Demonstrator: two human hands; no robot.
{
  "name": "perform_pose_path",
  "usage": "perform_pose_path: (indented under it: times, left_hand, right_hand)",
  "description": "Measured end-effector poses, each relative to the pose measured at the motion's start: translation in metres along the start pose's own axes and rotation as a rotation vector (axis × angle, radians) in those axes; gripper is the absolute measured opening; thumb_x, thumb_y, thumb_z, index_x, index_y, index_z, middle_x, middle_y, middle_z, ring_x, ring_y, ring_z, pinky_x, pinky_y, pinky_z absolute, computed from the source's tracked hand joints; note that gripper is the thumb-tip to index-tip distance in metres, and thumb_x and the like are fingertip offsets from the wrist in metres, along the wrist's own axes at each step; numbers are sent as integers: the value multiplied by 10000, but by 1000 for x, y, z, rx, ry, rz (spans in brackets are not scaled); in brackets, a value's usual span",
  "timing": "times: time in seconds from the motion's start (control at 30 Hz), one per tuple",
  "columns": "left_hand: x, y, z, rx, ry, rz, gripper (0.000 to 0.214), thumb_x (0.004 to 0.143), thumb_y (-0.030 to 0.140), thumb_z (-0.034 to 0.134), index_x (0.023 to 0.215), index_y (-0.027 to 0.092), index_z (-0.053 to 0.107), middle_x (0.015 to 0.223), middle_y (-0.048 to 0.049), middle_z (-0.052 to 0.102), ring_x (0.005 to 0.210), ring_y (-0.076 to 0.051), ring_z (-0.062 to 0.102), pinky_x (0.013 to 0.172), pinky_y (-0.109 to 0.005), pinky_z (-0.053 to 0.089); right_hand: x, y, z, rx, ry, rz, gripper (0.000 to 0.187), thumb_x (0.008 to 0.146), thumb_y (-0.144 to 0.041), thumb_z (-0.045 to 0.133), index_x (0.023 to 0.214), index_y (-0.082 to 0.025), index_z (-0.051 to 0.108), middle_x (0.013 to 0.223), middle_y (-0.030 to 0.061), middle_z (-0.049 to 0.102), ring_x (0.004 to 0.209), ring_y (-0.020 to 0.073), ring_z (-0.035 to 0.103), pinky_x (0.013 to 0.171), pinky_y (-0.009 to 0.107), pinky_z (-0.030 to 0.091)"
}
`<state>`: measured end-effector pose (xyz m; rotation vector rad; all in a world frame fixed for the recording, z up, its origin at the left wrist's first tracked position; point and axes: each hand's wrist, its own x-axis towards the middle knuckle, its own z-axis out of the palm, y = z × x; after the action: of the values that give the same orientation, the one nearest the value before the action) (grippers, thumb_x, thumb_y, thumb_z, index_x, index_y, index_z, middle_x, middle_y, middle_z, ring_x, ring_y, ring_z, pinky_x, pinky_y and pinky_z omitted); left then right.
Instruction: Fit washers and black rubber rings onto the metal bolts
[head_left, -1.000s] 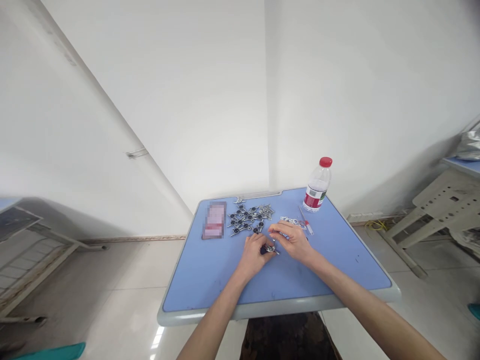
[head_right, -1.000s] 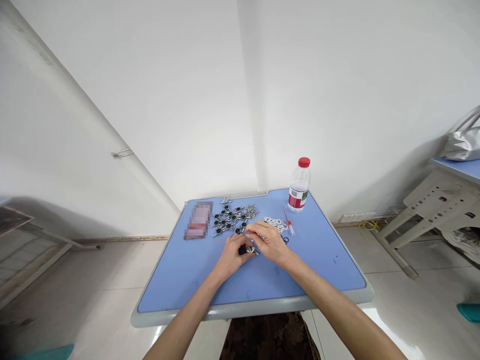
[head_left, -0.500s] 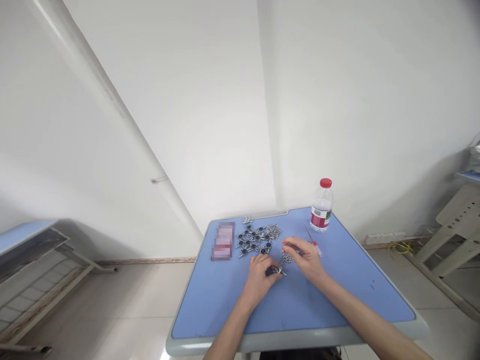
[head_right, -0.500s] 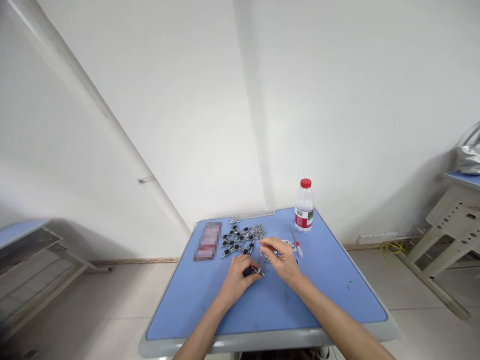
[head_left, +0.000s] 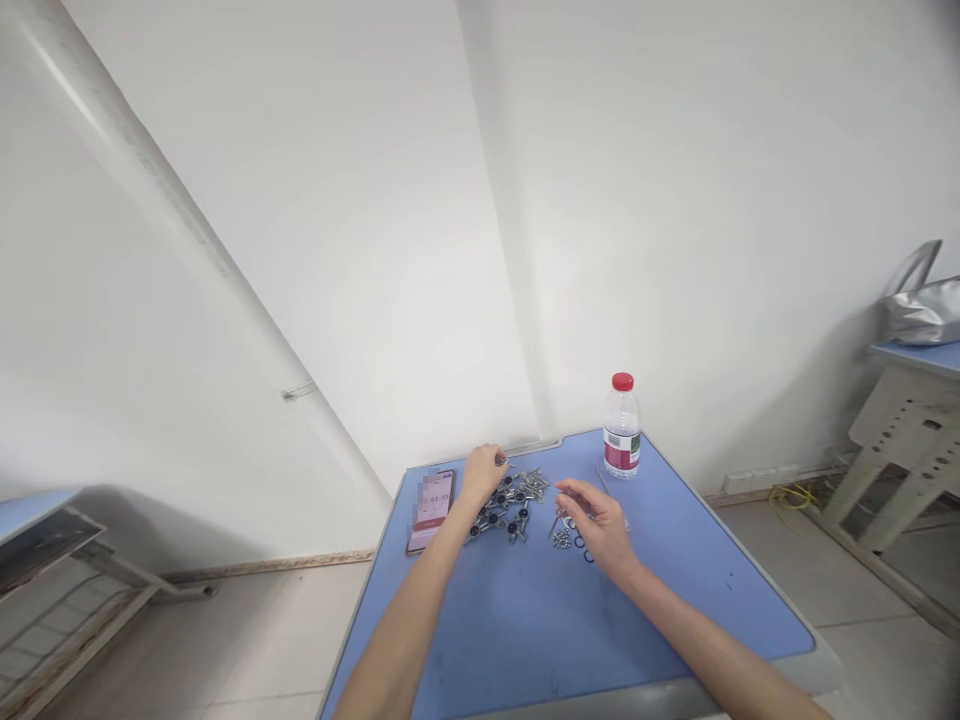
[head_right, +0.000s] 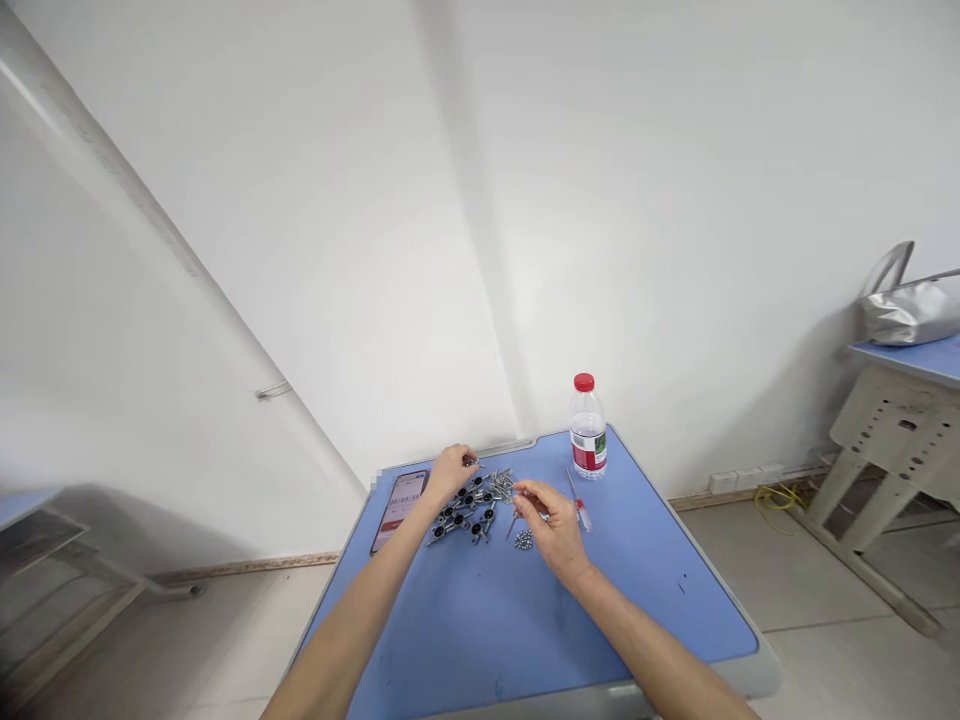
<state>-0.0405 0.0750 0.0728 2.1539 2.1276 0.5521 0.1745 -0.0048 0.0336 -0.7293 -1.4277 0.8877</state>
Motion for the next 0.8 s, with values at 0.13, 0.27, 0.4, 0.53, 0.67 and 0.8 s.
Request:
perform_pose_path:
  times: [0.13, 0.27, 0.4, 0.53, 0.67, 0.8]
  left_hand:
    - [9, -2, 19, 94, -45, -42, 132, 770, 122, 634, 870, 178, 699, 962, -75, 695, 976, -221, 612, 852, -310, 424]
    - [8, -7, 25, 129, -49, -53, 96, 800, 215, 665, 885, 195, 705, 993, -70, 682, 1005, -228, 610, 881, -324, 412]
    - [6, -9, 22, 95, -11, -27, 149, 808, 293, 683, 914, 192, 712, 1004, -75, 669, 1012, -239, 609, 890, -340, 412]
    - [-5, -10, 6, 8, 64, 14, 219, 837, 276, 642, 1030, 182, 687, 1081, -81, 643, 1015, -225, 602, 899, -340, 423]
    - [-41, -18, -12, -103, 94, 45, 217, 853, 170, 559, 1041, 184, 667, 997, -40, 654, 854, -161, 620, 830, -292, 471]
    - [-94, -30, -18, -167, 80, 44, 186, 829, 156, 562, 984, 184, 662, 913, -24, 648, 806, -161, 614, 785, -294, 498]
  right_hand:
    - [1, -1, 0, 13, -7, 31, 182, 877, -327, 581, 951, -186, 668, 773, 28, 648, 652, 157, 633, 635, 271, 557]
    - [-1, 0, 1, 13, -26, 39, 179, 875, -321, 582, 956, -188, 669, 781, 26, 647, 653, 155, 634, 643, 270, 552]
    - [-1, 3, 0, 11, -44, 35, 186, 883, -327, 576, 973, -193, 669, 792, 25, 645, 666, 154, 631, 655, 271, 552]
    - [0, 5, -1, -1, -37, 43, 196, 878, -339, 580, 967, -188, 669, 777, 25, 645, 655, 156, 633, 638, 271, 547]
    - [0, 6, -2, -7, -37, 56, 209, 871, -349, 587, 966, -182, 668, 778, 30, 654, 649, 163, 641, 633, 278, 546]
    - [-1, 5, -2, -14, -51, 70, 218, 870, -361, 591, 968, -183, 670, 786, 34, 659, 656, 169, 649, 637, 285, 546]
